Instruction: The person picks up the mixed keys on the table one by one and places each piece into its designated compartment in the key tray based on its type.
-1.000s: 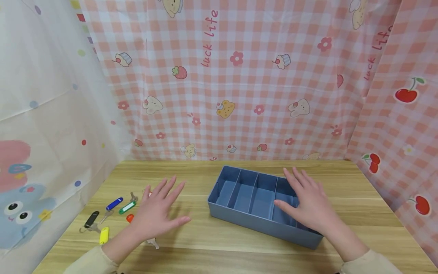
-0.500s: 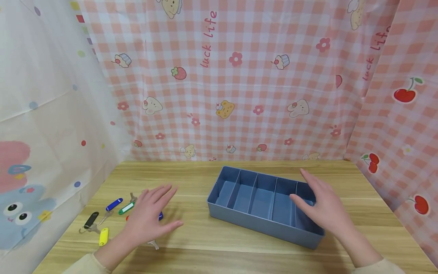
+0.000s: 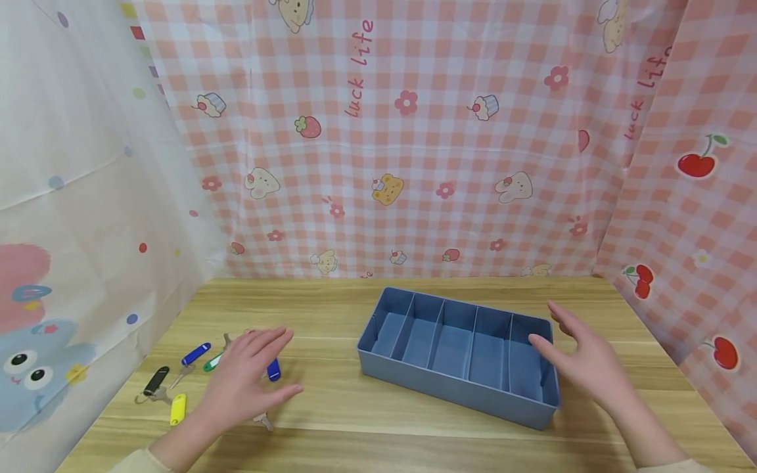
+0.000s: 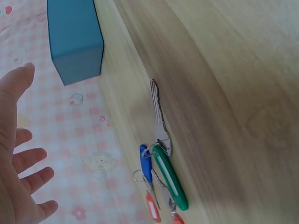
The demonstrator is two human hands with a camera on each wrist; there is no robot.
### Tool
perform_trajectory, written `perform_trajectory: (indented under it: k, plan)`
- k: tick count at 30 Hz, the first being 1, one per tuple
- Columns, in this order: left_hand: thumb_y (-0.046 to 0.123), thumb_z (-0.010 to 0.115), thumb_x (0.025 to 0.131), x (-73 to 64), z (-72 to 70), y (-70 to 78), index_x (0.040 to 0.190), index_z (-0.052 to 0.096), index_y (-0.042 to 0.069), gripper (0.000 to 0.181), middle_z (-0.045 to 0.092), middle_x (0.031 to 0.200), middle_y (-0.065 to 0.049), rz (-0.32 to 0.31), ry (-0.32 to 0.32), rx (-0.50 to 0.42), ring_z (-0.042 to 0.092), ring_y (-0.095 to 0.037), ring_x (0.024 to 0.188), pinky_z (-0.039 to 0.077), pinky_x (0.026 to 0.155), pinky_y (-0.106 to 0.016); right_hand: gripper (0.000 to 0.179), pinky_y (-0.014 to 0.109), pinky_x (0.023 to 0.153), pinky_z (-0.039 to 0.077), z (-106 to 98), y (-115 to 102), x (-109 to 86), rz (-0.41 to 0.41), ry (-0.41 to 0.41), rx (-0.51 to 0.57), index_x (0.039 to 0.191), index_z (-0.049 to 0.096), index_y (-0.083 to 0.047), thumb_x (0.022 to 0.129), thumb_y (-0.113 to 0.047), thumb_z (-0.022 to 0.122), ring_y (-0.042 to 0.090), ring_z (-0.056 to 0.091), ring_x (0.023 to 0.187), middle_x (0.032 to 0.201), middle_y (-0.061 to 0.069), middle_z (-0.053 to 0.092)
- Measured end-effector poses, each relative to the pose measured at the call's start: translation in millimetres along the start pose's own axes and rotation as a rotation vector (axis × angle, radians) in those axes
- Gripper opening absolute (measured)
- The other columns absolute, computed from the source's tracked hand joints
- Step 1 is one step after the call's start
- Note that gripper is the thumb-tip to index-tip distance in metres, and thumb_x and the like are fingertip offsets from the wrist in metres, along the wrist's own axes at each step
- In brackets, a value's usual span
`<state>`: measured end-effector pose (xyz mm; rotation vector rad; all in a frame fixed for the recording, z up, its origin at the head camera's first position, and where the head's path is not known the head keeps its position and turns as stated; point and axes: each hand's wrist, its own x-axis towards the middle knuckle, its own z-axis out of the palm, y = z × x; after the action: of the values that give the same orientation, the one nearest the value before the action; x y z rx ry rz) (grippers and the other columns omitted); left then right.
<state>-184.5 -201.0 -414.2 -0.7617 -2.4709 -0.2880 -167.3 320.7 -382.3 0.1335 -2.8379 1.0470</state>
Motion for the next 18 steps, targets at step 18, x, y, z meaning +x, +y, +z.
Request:
perform_trajectory:
  k: [18]
  plan:
    - [0.046, 0.087, 0.068, -12.0, -3.4, -17.7, 0.131, 0.062, 0.003, 0.080, 0.065, 0.126, -0.011, -0.024, 0.069, -0.037, 0.060, -0.032, 0.113, 0.043, 0.097, -0.056, 0.072, 0.047, 0.083, 0.055, -5, 30, 2.4, 0.111, -0.151, 0.242, 0.153, 0.010, 0.010, 0.107, -0.033, 0.045, 0.047, 0.050, 0.122, 0.144, 0.044, 0.029]
